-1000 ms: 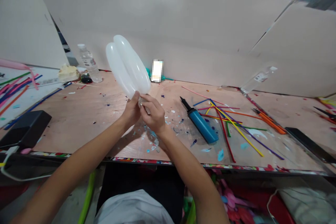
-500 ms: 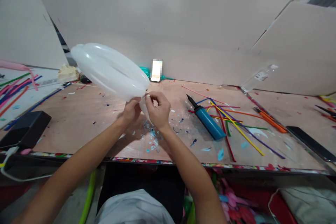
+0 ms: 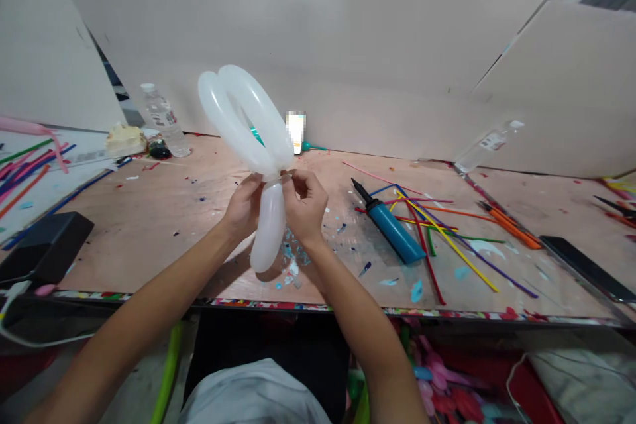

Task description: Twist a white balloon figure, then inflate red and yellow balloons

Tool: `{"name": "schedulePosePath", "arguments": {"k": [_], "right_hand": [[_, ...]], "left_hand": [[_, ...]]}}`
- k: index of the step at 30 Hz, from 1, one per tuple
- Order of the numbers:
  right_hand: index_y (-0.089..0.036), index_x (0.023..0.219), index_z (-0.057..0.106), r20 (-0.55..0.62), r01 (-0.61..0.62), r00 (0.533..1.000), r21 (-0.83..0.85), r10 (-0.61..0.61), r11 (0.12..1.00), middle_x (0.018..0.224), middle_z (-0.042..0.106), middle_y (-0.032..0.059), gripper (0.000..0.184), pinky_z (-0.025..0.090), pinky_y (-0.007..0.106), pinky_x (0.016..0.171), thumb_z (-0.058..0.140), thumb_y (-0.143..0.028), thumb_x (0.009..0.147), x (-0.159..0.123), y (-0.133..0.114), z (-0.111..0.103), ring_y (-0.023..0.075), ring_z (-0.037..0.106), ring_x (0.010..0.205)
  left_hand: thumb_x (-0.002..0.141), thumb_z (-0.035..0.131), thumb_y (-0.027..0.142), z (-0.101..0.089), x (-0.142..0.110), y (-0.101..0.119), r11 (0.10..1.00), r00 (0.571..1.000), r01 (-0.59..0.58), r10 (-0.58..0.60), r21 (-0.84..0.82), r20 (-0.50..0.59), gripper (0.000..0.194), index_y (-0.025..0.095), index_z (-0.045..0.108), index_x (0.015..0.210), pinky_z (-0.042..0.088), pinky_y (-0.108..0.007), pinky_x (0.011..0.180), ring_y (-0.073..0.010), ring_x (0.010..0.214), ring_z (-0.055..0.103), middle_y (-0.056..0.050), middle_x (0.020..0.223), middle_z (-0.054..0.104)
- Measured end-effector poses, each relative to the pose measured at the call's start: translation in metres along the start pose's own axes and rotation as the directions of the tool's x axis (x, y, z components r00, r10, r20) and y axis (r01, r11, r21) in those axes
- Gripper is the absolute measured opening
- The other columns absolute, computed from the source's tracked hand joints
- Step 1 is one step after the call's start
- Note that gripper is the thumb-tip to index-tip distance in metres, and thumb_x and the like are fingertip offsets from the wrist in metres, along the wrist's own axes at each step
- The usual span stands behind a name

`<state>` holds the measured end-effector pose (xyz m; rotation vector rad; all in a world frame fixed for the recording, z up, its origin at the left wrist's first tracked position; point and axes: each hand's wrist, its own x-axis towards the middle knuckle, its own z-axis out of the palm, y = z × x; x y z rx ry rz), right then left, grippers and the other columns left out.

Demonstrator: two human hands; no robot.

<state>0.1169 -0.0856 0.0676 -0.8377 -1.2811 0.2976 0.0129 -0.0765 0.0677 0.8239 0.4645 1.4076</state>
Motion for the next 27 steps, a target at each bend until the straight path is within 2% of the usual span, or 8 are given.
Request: {"name": "schedulePosePath", "arguments": {"k": [3,7,9,13,17,21,24,27], "right_hand": [[-0.019,0.084,0.063,0.022,-0.073,0.997,0.064,0.072,0.995,0.076,0.066,0.0003,0.013,0.051,0.026,0.062,0.063,-0.033,0.085,0.001,0.001,0.002,0.013,0.061,0.068],[-0.019,0.088,0.063,0.067,-0.049,0.997,0.066,0.045,0.997,0.081,0.066,0.0013,0.011,0.052,0.028,0.068,0.061,-0.03,0.085,0.0,0.006,0.001,0.0144,0.061,0.073],[-0.019,0.089,0.063,0.043,-0.011,0.999,0.035,0.01,0.999,0.081,0.067,0.0015,0.011,0.051,0.029,0.069,0.061,-0.029,0.086,-0.001,0.008,0.0,0.015,0.061,0.074],[-0.021,0.089,0.064,-0.012,0.095,0.995,-0.065,-0.096,0.993,0.082,0.067,0.0015,0.008,0.05,0.03,0.072,0.06,-0.028,0.087,-0.003,0.01,-0.001,0.016,0.061,0.076],[-0.022,0.086,0.064,0.007,0.146,0.989,-0.135,-0.147,0.98,0.081,0.066,0.0008,0.006,0.051,0.03,0.071,0.06,-0.025,0.088,-0.003,0.013,-0.002,0.0158,0.061,0.074],[-0.023,0.089,0.066,0.036,0.246,0.969,-0.22,-0.244,0.944,0.086,0.069,0.0025,0.006,0.053,0.034,0.076,0.061,-0.023,0.087,0.001,0.014,-0.006,0.0181,0.064,0.08],[-0.024,0.09,0.067,0.062,0.351,0.936,-0.278,-0.348,0.894,0.092,0.071,0.005,0.009,0.053,0.039,0.083,0.059,-0.021,0.088,0.004,0.013,-0.009,0.0207,0.066,0.09],[-0.023,0.09,0.068,0.103,0.399,0.916,-0.302,-0.386,0.866,0.093,0.07,0.0069,0.011,0.054,0.04,0.082,0.058,-0.019,0.088,0.004,0.011,-0.01,0.021,0.065,0.09]], "left_hand": [[0.067,0.078,0.047,-0.004,0.003,-0.001,1.0,1.0,0.004,-0.004,0.005,0.003,0.039,0.018,0.065,0.089,0.045,-0.028,0.064,-0.0161,0.069,0.06,-0.004,0.085,0.069],[0.071,0.073,0.054,-0.01,0.008,-0.004,0.993,1.0,-0.006,0.005,0.119,0.009,0.042,0.018,0.063,0.091,0.042,-0.025,0.06,-0.0133,0.064,0.056,-0.003,0.083,0.067],[0.07,0.074,0.053,-0.013,0.01,-0.004,0.969,0.993,-0.077,0.096,0.236,-0.072,0.042,0.017,0.061,0.087,0.042,-0.024,0.06,-0.0119,0.064,0.054,-0.001,0.08,0.064],[0.07,0.076,0.042,-0.015,0.008,-0.002,0.828,0.909,-0.257,0.383,0.499,-0.168,0.032,0.017,0.056,0.069,0.041,-0.024,0.06,-0.0107,0.061,0.05,0.002,0.068,0.055],[0.079,0.069,0.032,-0.009,-0.003,-0.001,0.702,0.878,-0.368,0.479,0.609,-0.021,0.013,0.019,0.069,0.082,0.045,-0.028,0.069,-0.0156,0.073,0.057,-0.003,0.079,0.063],[0.082,0.065,0.027,-0.002,-0.014,-0.001,0.575,0.849,-0.474,0.499,0.667,0.173,0.017,0.023,0.074,0.096,0.044,-0.035,0.095,-0.0221,0.104,0.057,-0.008,0.107,0.063],[0.084,0.064,0.028,-0.001,-0.016,-0.002,0.596,0.857,-0.487,0.467,0.639,0.218,0.027,0.025,0.072,0.11,0.036,-0.037,0.107,-0.0227,0.116,0.052,-0.008,0.115,0.06],[0.085,0.063,0.031,-0.002,-0.012,-0.002,0.7,0.9,-0.424,0.396,0.575,0.181,0.03,0.025,0.071,0.113,0.036,-0.035,0.107,-0.0213,0.116,0.052,-0.008,0.115,0.059]]}}
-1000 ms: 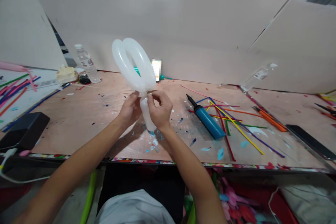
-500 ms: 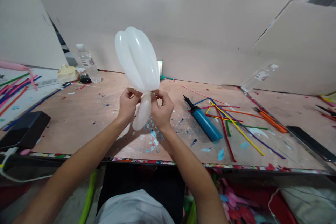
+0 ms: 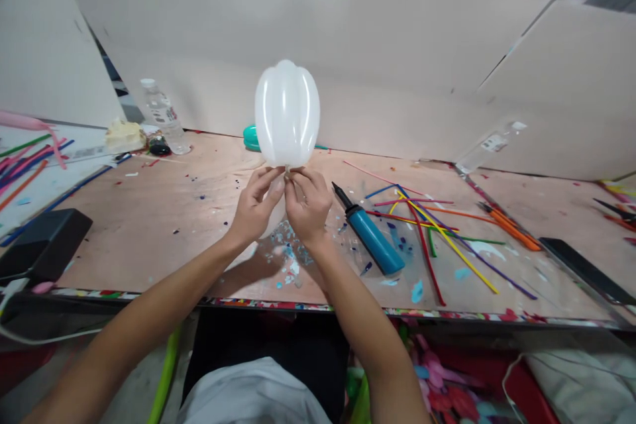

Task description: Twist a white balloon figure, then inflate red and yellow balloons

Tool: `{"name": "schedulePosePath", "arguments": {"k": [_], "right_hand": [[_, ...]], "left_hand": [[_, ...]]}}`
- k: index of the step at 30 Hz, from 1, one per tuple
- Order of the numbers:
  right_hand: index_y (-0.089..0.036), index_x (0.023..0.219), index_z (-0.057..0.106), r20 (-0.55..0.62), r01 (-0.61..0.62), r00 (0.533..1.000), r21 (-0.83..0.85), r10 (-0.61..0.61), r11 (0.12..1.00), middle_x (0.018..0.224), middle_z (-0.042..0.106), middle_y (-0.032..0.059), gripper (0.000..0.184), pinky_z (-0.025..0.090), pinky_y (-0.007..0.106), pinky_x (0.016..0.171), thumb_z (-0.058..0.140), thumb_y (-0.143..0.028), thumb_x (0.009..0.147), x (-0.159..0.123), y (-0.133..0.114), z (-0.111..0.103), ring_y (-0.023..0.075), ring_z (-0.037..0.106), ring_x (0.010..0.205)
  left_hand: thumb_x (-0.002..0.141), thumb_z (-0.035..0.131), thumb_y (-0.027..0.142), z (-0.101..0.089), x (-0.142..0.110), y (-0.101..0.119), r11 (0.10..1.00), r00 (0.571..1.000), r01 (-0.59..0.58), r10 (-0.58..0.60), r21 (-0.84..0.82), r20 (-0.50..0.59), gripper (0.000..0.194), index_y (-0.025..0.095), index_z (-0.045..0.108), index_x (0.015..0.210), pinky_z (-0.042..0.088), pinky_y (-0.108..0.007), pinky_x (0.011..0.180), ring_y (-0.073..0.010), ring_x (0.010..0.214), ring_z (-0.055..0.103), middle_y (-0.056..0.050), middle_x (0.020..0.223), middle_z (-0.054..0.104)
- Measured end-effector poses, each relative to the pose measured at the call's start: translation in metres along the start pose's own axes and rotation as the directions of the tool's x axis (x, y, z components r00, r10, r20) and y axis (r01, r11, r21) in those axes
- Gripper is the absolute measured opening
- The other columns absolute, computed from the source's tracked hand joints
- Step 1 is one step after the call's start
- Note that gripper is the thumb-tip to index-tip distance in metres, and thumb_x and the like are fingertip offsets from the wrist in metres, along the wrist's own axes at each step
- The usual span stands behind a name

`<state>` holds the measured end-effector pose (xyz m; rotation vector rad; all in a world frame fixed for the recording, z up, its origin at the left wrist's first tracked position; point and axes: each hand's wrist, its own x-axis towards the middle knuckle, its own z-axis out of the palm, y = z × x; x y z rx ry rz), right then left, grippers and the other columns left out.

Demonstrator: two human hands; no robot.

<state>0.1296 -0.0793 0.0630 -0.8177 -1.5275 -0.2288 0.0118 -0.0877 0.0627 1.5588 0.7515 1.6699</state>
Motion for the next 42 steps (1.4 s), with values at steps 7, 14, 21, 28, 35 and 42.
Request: {"name": "schedulePosePath", "arguments": {"k": [7,14,21,28,35,42], "right_hand": [[-0.022,0.094,0.067,0.076,0.088,0.993,0.009,-0.088,0.996,0.095,0.069,0.0075,0.014,0.054,0.038,0.081,0.055,-0.015,0.089,0.0,-0.005,-0.002,0.0206,0.065,0.091],[-0.022,0.092,0.066,0.078,0.1,0.992,0.023,-0.101,0.995,0.091,0.069,0.0063,0.013,0.053,0.038,0.08,0.057,-0.014,0.088,0.001,-0.011,-0.002,0.0199,0.064,0.088],[-0.022,0.084,0.066,0.031,-0.099,0.995,0.088,0.097,0.991,0.087,0.064,0.0035,0.005,0.051,0.036,0.077,0.062,-0.019,0.086,0.002,-0.014,-0.003,0.0186,0.061,0.085],[-0.022,0.079,0.068,0.002,-0.114,0.993,0.037,0.114,0.993,0.081,0.057,0.0026,0.005,0.049,0.034,0.07,0.066,-0.022,0.083,0.0,-0.012,-0.003,0.0171,0.057,0.077],[-0.022,0.084,0.07,0.021,0.048,0.999,-0.059,-0.047,0.997,0.085,0.06,0.0058,0.009,0.051,0.036,0.072,0.063,-0.016,0.085,0.0,-0.006,-0.002,0.0194,0.058,0.081],[-0.022,0.085,0.068,0.08,0.16,0.984,-0.042,-0.156,0.986,0.084,0.061,0.005,0.011,0.05,0.035,0.071,0.063,-0.013,0.084,0.0,-0.008,-0.004,0.0186,0.057,0.081]], "left_hand": [[0.081,0.067,0.032,-0.011,0.013,0.004,0.989,0.994,0.107,-0.105,-0.098,0.029,0.019,0.018,0.073,0.092,0.043,-0.032,0.095,-0.0199,0.1,0.059,-0.006,0.1,0.062],[0.076,0.071,0.038,-0.017,0.019,0.006,0.934,0.959,0.272,-0.244,-0.233,0.142,0.026,0.014,0.067,0.083,0.045,-0.026,0.077,-0.0145,0.078,0.057,-0.002,0.082,0.063],[0.074,0.073,0.04,-0.018,0.021,-0.004,0.878,0.942,0.325,-0.267,-0.352,0.203,0.029,0.015,0.068,0.088,0.044,-0.025,0.075,-0.0142,0.079,0.057,-0.003,0.087,0.064],[0.075,0.071,0.039,-0.013,0.019,0.0,0.901,0.953,0.298,-0.263,-0.316,0.149,0.026,0.015,0.067,0.085,0.045,-0.026,0.075,-0.0158,0.079,0.059,-0.003,0.084,0.066],[0.078,0.07,0.037,-0.011,0.012,0.001,0.944,0.974,0.218,-0.197,-0.247,0.109,0.03,0.015,0.063,0.097,0.047,-0.028,0.08,-0.0176,0.088,0.063,-0.006,0.097,0.068],[0.072,0.078,0.04,-0.006,0.017,0.005,0.897,0.975,0.22,-0.185,-0.384,0.127,0.053,0.015,0.06,0.115,0.047,-0.034,0.095,-0.0249,0.11,0.062,-0.013,0.115,0.067]]}}
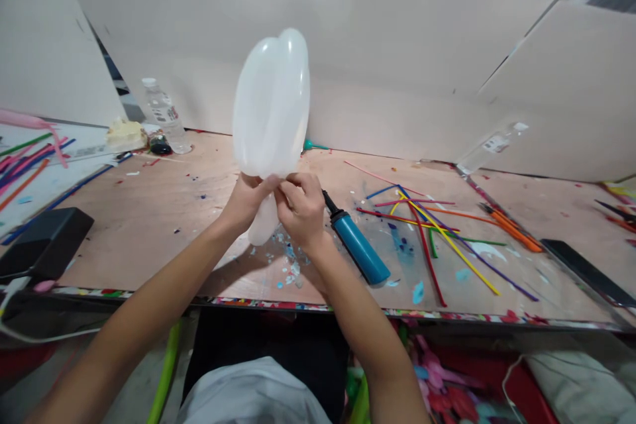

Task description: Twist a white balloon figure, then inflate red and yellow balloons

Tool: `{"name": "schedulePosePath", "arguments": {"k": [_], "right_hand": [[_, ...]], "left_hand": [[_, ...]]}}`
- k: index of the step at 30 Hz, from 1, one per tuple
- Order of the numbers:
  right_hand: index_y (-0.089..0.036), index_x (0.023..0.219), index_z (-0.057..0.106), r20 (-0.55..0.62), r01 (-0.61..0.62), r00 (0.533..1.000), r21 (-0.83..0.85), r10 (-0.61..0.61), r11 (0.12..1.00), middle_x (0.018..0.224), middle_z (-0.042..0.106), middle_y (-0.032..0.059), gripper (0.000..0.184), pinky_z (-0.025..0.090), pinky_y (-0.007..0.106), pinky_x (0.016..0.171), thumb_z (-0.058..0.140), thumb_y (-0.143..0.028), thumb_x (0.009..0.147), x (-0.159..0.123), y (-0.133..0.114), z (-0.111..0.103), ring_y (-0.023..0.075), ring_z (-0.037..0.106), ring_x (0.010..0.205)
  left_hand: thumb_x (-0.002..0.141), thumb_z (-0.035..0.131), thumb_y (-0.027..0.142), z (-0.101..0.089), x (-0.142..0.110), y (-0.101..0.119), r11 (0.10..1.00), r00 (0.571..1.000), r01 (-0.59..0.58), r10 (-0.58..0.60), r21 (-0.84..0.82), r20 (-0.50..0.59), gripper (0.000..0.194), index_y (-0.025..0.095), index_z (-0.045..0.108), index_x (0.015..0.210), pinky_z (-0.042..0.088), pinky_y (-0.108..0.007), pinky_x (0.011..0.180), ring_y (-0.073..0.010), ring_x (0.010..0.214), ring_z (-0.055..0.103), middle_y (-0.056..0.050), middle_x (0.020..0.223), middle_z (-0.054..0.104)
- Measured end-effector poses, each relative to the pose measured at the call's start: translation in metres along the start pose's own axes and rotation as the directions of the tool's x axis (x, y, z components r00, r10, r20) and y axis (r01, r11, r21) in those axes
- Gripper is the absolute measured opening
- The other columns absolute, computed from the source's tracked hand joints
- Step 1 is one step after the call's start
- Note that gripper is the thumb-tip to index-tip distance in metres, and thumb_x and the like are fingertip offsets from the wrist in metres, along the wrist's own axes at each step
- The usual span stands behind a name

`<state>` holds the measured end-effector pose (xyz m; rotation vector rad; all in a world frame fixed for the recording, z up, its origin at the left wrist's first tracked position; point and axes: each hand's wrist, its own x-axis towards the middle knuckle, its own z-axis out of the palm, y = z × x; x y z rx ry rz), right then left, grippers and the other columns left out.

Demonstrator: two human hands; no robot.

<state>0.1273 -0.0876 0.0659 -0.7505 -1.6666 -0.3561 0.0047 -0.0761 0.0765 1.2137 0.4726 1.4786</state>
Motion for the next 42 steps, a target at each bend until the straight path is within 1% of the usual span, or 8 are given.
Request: {"name": "schedulePosePath", "arguments": {"k": [9,18,23,28,32,35,39,42], "right_hand": [[-0.021,0.087,0.067,-0.013,-0.09,0.996,0.094,0.092,0.991,0.084,0.062,0.005,0.008,0.053,0.035,0.072,0.062,-0.015,0.086,0.005,-0.012,0.0,0.0183,0.061,0.081],[-0.024,0.091,0.065,-0.02,-0.095,0.995,0.09,0.097,0.991,0.09,0.061,0.0044,0.009,0.054,0.038,0.076,0.059,-0.018,0.088,0.002,-0.007,0.0,0.0186,0.061,0.085],[-0.024,0.089,0.064,-0.105,-0.137,0.984,0.1,0.147,0.986,0.093,0.057,0.0044,0.005,0.053,0.039,0.079,0.062,-0.022,0.087,0.001,-0.006,0.001,0.0189,0.06,0.089],[-0.023,0.086,0.061,-0.102,-0.142,0.983,0.105,0.152,0.984,0.091,0.062,0.0039,0.002,0.052,0.037,0.077,0.062,-0.021,0.087,0.002,-0.003,0.002,0.0188,0.062,0.088],[-0.022,0.088,0.059,-0.048,-0.168,0.983,0.183,0.179,0.969,0.092,0.066,0.0034,0.004,0.051,0.035,0.077,0.059,-0.018,0.088,0.003,-0.007,0.001,0.0176,0.062,0.087],[-0.022,0.085,0.061,-0.014,-0.234,0.97,0.215,0.243,0.948,0.09,0.065,0.0035,0.002,0.049,0.037,0.08,0.061,-0.021,0.086,0.004,-0.013,0.002,0.0179,0.061,0.088],[-0.022,0.08,0.063,0.036,-0.389,0.914,0.363,0.404,0.847,0.086,0.061,0.0019,0.009,0.049,0.032,0.073,0.064,-0.03,0.085,0.005,-0.014,0.004,0.0162,0.058,0.082],[-0.021,0.079,0.063,0.208,-0.557,0.81,0.567,0.549,0.607,0.073,0.057,-0.0018,0.015,0.045,0.025,0.055,0.065,-0.035,0.083,0.006,-0.009,0.005,0.0114,0.053,0.061]], "left_hand": [[0.075,0.062,0.067,0.0,0.001,-0.005,0.96,0.989,0.146,-0.149,-0.241,0.005,0.066,0.011,0.064,0.109,0.051,-0.034,0.086,-0.0267,0.101,0.066,-0.014,0.099,0.072],[0.069,0.08,0.043,-0.002,-0.001,-0.005,0.997,0.963,-0.043,0.024,-0.067,-0.268,0.058,0.024,0.046,0.112,0.05,-0.027,0.073,-0.0166,0.085,0.066,-0.002,0.098,0.067],[0.079,0.061,0.063,-0.002,0.003,-0.011,0.998,0.984,-0.051,0.042,-0.047,-0.171,0.05,0.021,0.053,0.106,0.05,-0.029,0.072,-0.0183,0.085,0.066,-0.006,0.098,0.067],[0.086,0.044,0.068,-0.004,0.001,-0.015,0.997,0.995,-0.066,0.069,0.033,-0.079,0.058,0.017,0.063,0.104,0.046,-0.036,0.094,-0.0241,0.108,0.061,-0.01,0.105,0.068],[0.079,0.06,0.064,0.0,-0.009,-0.009,0.979,0.993,-0.089,0.073,0.185,0.093,0.055,0.017,0.065,0.106,0.038,-0.038,0.107,-0.0257,0.118,0.055,-0.011,0.108,0.068],[0.075,0.062,0.067,0.003,-0.012,-0.005,0.969,0.999,-0.04,0.044,0.244,-0.01,0.057,0.016,0.066,0.102,0.042,-0.038,0.102,-0.0262,0.113,0.058,-0.012,0.107,0.069],[0.072,0.054,0.077,0.004,-0.01,-0.005,0.984,0.994,-0.006,0.026,0.177,-0.11,0.069,0.015,0.065,0.099,0.05,-0.035,0.084,-0.0255,0.099,0.064,-0.012,0.099,0.069],[0.066,0.049,0.084,0.001,-0.01,-0.005,0.983,0.997,0.076,-0.072,0.169,-0.028,0.074,0.014,0.065,0.081,0.049,-0.031,0.061,-0.0214,0.07,0.064,-0.01,0.073,0.067]]}}
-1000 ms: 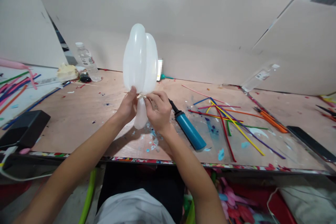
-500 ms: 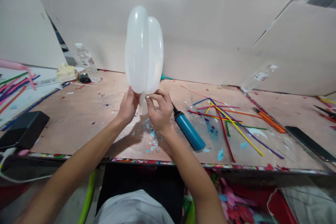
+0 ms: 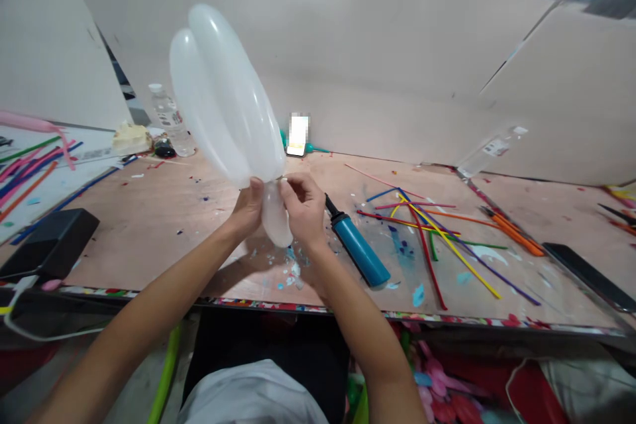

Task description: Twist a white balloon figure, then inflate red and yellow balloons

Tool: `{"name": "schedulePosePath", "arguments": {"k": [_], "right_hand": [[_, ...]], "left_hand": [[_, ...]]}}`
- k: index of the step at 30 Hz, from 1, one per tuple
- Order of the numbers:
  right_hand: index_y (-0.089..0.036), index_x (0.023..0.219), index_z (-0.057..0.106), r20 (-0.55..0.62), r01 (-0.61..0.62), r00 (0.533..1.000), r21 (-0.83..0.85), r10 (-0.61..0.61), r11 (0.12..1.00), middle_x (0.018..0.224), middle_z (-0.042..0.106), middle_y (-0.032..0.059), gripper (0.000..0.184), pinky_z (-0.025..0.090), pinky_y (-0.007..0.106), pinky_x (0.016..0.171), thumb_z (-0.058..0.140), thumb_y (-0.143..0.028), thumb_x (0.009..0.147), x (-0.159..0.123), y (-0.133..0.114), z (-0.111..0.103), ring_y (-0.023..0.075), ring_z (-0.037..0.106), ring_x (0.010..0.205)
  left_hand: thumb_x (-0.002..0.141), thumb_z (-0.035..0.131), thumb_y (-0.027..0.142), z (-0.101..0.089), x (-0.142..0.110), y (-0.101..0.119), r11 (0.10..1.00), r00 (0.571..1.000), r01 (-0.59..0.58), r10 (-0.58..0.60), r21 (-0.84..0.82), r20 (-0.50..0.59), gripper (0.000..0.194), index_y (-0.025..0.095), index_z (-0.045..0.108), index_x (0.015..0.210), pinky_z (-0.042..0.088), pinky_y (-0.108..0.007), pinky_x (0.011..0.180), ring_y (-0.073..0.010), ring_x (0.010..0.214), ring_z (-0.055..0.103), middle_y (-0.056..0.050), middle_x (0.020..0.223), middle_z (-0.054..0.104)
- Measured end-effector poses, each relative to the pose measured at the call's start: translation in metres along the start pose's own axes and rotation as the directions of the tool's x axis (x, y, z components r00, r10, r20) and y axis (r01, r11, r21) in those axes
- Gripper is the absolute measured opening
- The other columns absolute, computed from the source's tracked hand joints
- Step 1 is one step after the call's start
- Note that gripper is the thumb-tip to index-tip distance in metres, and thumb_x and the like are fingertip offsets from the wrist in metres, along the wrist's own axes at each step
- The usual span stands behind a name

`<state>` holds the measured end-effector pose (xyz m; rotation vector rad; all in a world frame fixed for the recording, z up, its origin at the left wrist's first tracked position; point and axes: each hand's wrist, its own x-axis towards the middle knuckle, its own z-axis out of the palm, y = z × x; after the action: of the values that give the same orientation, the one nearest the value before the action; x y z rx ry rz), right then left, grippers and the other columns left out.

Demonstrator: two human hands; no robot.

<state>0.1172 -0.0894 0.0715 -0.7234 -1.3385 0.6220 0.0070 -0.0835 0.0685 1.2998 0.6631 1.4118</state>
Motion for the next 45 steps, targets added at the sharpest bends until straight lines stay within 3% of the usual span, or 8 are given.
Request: {"name": "schedulePosePath", "arguments": {"k": [4,9,15,19,23,29,38,45], "right_hand": [[-0.022,0.077,0.058,0.137,-0.314,0.948,0.263,0.286,0.913,0.058,0.052,-0.0069,0.021,0.037,0.022,0.038,0.068,-0.04,0.079,0.004,0.003,-0.004,0.0078,0.043,0.039],[-0.021,0.077,0.057,0.157,-0.392,0.919,0.269,0.361,0.88,0.061,0.053,-0.007,0.023,0.037,0.022,0.033,0.071,-0.039,0.075,0.002,0.003,-0.003,0.0072,0.042,0.035],[-0.019,0.078,0.062,0.014,-0.181,0.983,0.046,0.18,0.982,0.077,0.059,-0.001,0.019,0.046,0.023,0.053,0.069,-0.036,0.078,0.001,0.007,-0.004,0.0102,0.053,0.061],[-0.018,0.08,0.062,-0.078,-0.046,0.996,-0.073,0.04,0.996,0.076,0.061,-0.0005,0.018,0.049,0.026,0.067,0.065,-0.036,0.082,0.002,0.007,-0.004,0.0124,0.056,0.071],[-0.019,0.082,0.059,-0.135,-0.11,0.985,0.008,0.11,0.994,0.076,0.06,-0.0008,0.024,0.048,0.024,0.059,0.063,-0.042,0.084,0.003,0.015,-0.005,0.0122,0.056,0.068],[-0.022,0.083,0.056,-0.001,-0.254,0.966,0.156,0.257,0.955,0.066,0.055,-0.0045,0.022,0.042,0.024,0.046,0.062,-0.043,0.084,0.003,0.022,-0.006,0.0101,0.047,0.048],[-0.018,0.075,0.062,-0.152,0.065,0.985,-0.136,-0.086,0.989,0.075,0.059,-0.0001,0.014,0.044,0.026,0.066,0.067,-0.029,0.08,0.003,0.015,-0.013,0.0129,0.053,0.071],[-0.019,0.077,0.064,-0.118,-0.079,0.99,0.008,0.079,0.997,0.073,0.061,-0.0016,0.012,0.046,0.026,0.067,0.068,-0.03,0.079,0.001,0.018,-0.01,0.0125,0.055,0.068]], "left_hand": [[0.06,0.046,0.09,-0.01,0.002,-0.002,0.987,0.968,0.129,-0.105,-0.094,0.228,0.078,0.015,0.063,0.072,0.044,-0.028,0.046,-0.0169,0.051,0.057,-0.008,0.06,0.061],[0.056,0.045,0.092,-0.023,0.011,-0.008,0.918,0.861,0.367,-0.275,-0.148,0.428,0.085,0.014,0.067,0.083,0.05,-0.03,0.049,-0.0193,0.054,0.061,-0.011,0.065,0.066],[0.059,0.059,0.084,-0.023,0.018,-0.015,0.887,0.91,0.379,-0.305,-0.264,0.281,0.08,0.013,0.066,0.095,0.056,-0.035,0.062,-0.0227,0.065,0.067,-0.013,0.076,0.07],[0.058,0.074,0.069,-0.024,0.015,-0.009,0.893,0.891,0.389,-0.303,-0.225,0.339,0.07,0.014,0.065,0.1,0.057,-0.04,0.067,-0.0267,0.072,0.069,-0.013,0.082,0.07],[0.065,0.083,0.041,-0.026,0.011,0.0,0.917,0.906,0.341,-0.261,-0.207,0.333,0.06,0.02,0.059,0.116,0.058,-0.038,0.07,-0.026,0.079,0.07,-0.011,0.092,0.07],[0.068,0.079,0.043,-0.024,0.01,0.009,0.901,0.897,0.362,-0.268,-0.238,0.352,0.061,0.021,0.053,0.119,0.055,-0.033,0.062,-0.0213,0.07,0.069,-0.009,0.091,0.069],[0.072,0.074,0.033,-0.021,0.01,0.006,0.951,0.921,0.289,-0.245,-0.112,0.303,0.044,0.019,0.061,0.111,0.051,-0.032,0.062,-0.0196,0.068,0.065,-0.007,0.086,0.068],[0.071,0.073,0.032,-0.028,0.012,0.005,0.959,0.895,0.283,-0.26,-0.01,0.363,0.037,0.013,0.064,0.101,0.048,-0.032,0.068,-0.0198,0.075,0.062,-0.01,0.092,0.067]]}}
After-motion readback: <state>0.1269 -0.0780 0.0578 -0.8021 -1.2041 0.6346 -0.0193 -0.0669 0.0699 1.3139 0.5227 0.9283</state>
